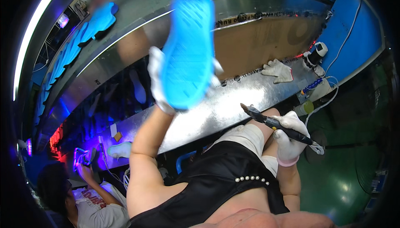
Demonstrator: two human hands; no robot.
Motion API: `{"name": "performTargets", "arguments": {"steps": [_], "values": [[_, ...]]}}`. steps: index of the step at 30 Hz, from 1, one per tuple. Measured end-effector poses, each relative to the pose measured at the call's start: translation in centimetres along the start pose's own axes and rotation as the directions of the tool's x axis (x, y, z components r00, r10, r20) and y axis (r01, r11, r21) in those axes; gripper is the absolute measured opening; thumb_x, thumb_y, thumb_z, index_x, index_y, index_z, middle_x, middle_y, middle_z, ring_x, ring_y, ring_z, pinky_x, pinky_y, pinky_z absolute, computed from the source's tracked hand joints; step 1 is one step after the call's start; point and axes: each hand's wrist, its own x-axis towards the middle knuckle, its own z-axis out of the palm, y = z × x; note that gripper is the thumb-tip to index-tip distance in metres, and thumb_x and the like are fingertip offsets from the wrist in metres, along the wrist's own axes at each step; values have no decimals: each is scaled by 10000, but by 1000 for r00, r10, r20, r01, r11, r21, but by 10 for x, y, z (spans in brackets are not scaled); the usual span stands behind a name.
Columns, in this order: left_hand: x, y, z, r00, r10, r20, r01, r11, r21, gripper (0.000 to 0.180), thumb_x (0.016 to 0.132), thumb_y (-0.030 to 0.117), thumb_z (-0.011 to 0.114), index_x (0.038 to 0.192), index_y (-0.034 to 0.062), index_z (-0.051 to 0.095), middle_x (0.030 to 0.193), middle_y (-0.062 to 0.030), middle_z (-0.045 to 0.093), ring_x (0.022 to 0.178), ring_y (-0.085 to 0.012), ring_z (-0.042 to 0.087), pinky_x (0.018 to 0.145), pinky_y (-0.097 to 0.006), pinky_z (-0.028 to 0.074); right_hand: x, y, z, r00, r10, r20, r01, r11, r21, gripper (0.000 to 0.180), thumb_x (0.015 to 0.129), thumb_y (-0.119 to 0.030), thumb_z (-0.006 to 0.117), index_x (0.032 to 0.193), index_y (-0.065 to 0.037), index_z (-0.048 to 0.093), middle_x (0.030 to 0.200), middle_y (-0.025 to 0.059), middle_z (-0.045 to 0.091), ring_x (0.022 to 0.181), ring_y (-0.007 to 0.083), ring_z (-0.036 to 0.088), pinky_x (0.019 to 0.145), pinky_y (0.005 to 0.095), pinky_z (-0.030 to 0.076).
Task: The person picks up a blue shoe sole from a conveyor belt, wipes the bottom surface using a handheld tool, and places the sole back onto the belt.
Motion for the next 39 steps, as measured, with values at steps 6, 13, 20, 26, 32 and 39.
{"name": "performTargets", "arguments": {"steps": [6,13,20,26,32,39], "values": [[54,201,25,920,324,-220,-358,923,-142,741,886,526,434,1357,-37,333,1249,-297,483,1073,-391,550,997,-442,405,2,4,21,991,114,67,-114,993,-2,282,630,115,680,896,30,636,824,119,651,720,177,605,673,257,473],[-24,213,12,638,770,-10,756,-624,196,545,811,387,618,1243,60,555,1218,-167,589,1120,-304,562,911,-363,453,-15,30,-2,921,381,-82,-377,924,60,195,835,-20,655,1005,53,594,837,94,650,660,97,601,620,196,490],[-39,190,-4,685,635,358,360,-721,592,310,824,169,678,1085,6,643,1147,-121,623,1040,-245,603,895,-325,467,-10,41,-1,831,517,-205,-471,850,237,201,841,-2,627,1029,51,581,851,120,655,591,84,584,549,184,490],[-31,44,22,537,784,311,-277,-184,943,292,934,223,558,1054,-36,619,1181,-173,555,956,-212,609,818,-340,538,-14,53,-20,804,495,-331,-472,869,153,227,802,13,649,1022,35,596,834,88,650,615,83,582,522,180,463],[-50,-121,-61,730,318,604,-401,-517,757,298,674,45,780,938,37,642,1100,-168,593,1028,-333,580,871,-422,485,-23,66,-41,763,486,-426,-473,869,145,174,803,-6,649,964,42,607,776,56,618,598,79,550,524,191,429],[-79,-193,-104,938,347,9,13,-61,998,312,802,203,640,1027,10,544,1323,-238,404,1209,-365,436,1003,-420,379,-29,107,-24,767,535,-354,-573,819,-3,155,807,-93,677,914,17,657,669,-5,579,549,64,499,505,211,394]]}}
